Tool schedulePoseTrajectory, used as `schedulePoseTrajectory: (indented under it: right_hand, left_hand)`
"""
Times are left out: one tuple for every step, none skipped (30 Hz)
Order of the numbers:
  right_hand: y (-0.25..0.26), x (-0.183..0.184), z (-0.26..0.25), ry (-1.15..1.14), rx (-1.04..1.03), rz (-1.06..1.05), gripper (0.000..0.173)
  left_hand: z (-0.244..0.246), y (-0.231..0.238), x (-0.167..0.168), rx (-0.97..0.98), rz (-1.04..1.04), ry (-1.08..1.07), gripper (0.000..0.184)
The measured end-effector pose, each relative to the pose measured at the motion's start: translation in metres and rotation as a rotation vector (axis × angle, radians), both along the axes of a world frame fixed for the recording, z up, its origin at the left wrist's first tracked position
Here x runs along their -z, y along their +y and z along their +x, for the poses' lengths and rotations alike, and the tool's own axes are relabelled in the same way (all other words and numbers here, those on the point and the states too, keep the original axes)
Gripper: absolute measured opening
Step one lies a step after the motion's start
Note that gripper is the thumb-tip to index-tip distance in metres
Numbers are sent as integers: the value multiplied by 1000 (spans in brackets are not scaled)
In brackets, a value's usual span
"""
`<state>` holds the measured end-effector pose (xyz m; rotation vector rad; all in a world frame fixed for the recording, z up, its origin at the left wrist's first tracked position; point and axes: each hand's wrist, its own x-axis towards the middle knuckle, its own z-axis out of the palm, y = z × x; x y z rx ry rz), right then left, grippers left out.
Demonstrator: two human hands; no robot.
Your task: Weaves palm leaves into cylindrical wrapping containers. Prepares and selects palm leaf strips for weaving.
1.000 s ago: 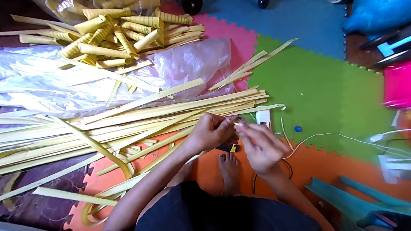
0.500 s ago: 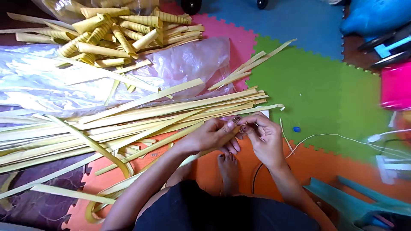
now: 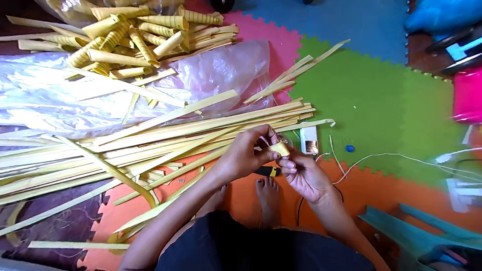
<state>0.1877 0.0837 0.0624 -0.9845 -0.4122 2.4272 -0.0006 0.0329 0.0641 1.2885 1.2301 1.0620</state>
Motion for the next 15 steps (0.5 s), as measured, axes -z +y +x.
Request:
schedulePoseTrajectory:
  right_hand:
    - [-2, 2, 0, 36, -18, -48, 29]
    - [-5, 3, 1, 48, -44, -51, 29]
    - [-8, 4, 1, 22, -60, -5, 30]
    - [-11, 3, 2, -42, -72, 94, 32]
    - [-13, 4, 3, -131, -87, 244, 32]
    - [-16, 8, 6, -226, -85, 413, 32]
    - [-18, 13, 9, -293, -49, 557, 30]
    - [-19, 18, 13, -321, 1, 639, 28]
    - [-18, 21, 16, -319, 39, 660, 26]
    - [-18, 22, 19, -311, 66, 640, 22]
    - [-18, 20, 20, -311, 87, 588, 19]
    - [-17, 18, 22, -308, 94, 502, 19]
    - [-17, 16, 22, -290, 100, 391, 23]
    - [-18, 14, 22, -270, 106, 279, 28]
    - [-20, 11, 21, -260, 93, 198, 30]
  left_hand:
    - [3, 1, -2, -21, -4, 31, 22]
    - [5, 1, -3, -48, -1, 78, 21]
    - [7, 2, -5, -61, 1, 126, 19]
    - [9, 3, -6, -60, 2, 168, 17]
    - [10, 4, -7, -56, 4, 202, 16]
    - [12, 4, -7, -49, 2, 225, 16]
    - [14, 5, -6, -34, -6, 235, 16]
    - [16, 5, -4, -10, -17, 230, 16]
    - [17, 6, -1, 21, -32, 211, 17]
    - [17, 7, 2, 62, -49, 170, 17]
    - [17, 7, 5, 106, -63, 121, 17]
    - [16, 8, 8, 148, -67, 70, 19]
    - [16, 8, 10, 169, -64, 48, 20]
    - [18, 9, 10, 162, -54, 68, 19]
    - [21, 9, 11, 139, -39, 113, 16]
